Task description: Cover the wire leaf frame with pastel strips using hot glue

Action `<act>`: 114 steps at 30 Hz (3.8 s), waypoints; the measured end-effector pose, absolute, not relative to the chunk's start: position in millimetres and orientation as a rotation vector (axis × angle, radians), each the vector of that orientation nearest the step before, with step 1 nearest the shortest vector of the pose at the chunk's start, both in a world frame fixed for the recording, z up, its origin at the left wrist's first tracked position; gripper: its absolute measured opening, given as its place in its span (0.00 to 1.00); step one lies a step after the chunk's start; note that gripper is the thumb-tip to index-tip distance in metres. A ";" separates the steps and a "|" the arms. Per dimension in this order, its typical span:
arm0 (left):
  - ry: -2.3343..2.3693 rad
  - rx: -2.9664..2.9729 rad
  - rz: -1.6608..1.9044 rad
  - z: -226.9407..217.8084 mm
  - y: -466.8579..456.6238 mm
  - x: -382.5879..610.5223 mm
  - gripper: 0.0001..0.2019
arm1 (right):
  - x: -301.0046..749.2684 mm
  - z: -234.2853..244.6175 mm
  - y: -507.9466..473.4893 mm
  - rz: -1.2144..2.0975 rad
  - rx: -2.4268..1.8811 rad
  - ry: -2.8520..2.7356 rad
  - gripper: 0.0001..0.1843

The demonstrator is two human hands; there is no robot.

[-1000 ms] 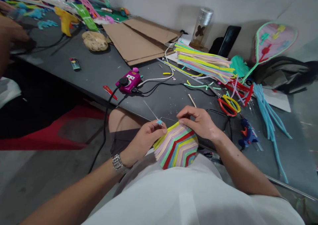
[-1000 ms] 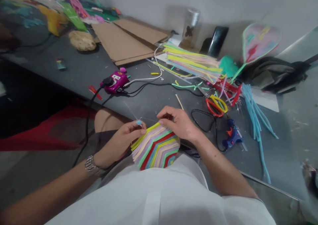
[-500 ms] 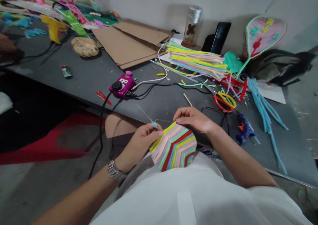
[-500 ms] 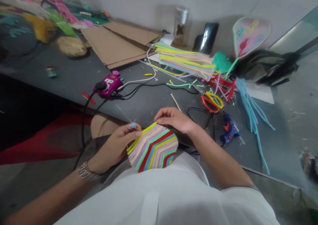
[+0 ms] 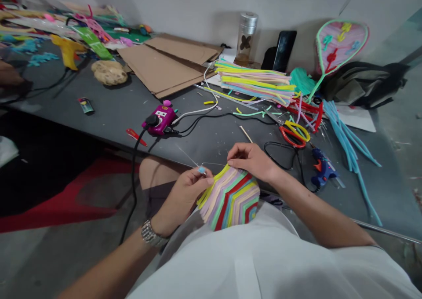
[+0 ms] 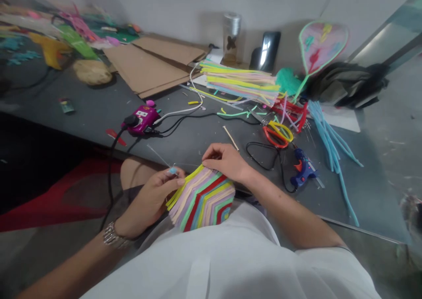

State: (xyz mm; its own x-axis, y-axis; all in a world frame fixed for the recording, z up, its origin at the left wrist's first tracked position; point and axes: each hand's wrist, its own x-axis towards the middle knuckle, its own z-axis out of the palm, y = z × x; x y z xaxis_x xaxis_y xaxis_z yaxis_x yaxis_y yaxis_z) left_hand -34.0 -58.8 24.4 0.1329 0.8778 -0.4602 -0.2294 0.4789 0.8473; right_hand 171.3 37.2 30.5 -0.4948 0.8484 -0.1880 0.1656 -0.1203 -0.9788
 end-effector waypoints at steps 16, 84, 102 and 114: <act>1.217 0.835 0.936 44.7 -63.1 -27.2 0.11 | 174.7 51.6 11.0 1.678 -1.247 -1.686 0.14; 1.162 0.883 0.821 45.7 -55.4 -18.3 0.10 | 193.0 54.0 9.6 1.935 -1.288 -1.373 0.20; 1.127 0.771 0.855 46.9 -61.4 -14.4 0.11 | 195.4 48.5 2.8 1.871 -1.317 -1.355 0.22; 1.221 0.849 0.783 48.5 -77.0 -22.0 0.12 | 195.2 53.2 0.5 1.869 -1.332 -1.390 0.23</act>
